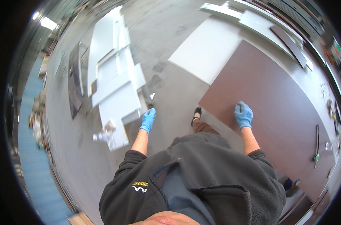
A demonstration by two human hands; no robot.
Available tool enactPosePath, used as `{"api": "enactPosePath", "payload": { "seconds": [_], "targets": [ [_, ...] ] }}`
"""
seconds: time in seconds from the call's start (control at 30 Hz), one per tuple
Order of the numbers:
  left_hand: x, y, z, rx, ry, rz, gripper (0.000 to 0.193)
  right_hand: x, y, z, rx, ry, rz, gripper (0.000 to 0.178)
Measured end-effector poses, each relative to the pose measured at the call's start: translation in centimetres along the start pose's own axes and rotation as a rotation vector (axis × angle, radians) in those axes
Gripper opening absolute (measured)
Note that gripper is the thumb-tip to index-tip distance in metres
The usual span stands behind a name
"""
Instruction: The person wipes a brown wooden panel with a cloth, then stacks it with other panels. They pick up a white panel and place it on top of the brown panels, aligning it carefully. The person continues to handle and stack various wooden panels in a workshop setting.
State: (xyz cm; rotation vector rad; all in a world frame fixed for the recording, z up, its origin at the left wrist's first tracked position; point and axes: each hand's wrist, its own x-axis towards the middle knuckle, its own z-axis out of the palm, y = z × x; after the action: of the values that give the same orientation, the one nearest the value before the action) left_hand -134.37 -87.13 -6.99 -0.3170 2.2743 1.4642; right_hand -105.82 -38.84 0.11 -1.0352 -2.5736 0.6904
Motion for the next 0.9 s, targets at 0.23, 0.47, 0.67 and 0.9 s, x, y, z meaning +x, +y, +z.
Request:
{"api": "enactPosePath", "payload": {
  "seconds": [0.23,0.47,0.67,0.9],
  "targets": [
    [11.1,10.2,6.6,0.421,-0.429,0.152,0.054,4.7,0.5,3.8,-0.15,0.296,0.33,0.018],
    [22.9,19.6,11.6,0.453,-0.29,0.231,0.06,6.2,0.5,4.5,-0.256,0.325,0.375,0.014],
    [34.3,31.2,23.3,0.529,-0.201,0.766,0.064,6.9,0.6,5.3,-0.342,0.316,0.482,0.016],
    [39.1,36.0,34.3,0.706,-0.533,0.969,0.084,11.0,-2.4,6.1,-0.438,0.257,0.957,0.024]
  ]
}}
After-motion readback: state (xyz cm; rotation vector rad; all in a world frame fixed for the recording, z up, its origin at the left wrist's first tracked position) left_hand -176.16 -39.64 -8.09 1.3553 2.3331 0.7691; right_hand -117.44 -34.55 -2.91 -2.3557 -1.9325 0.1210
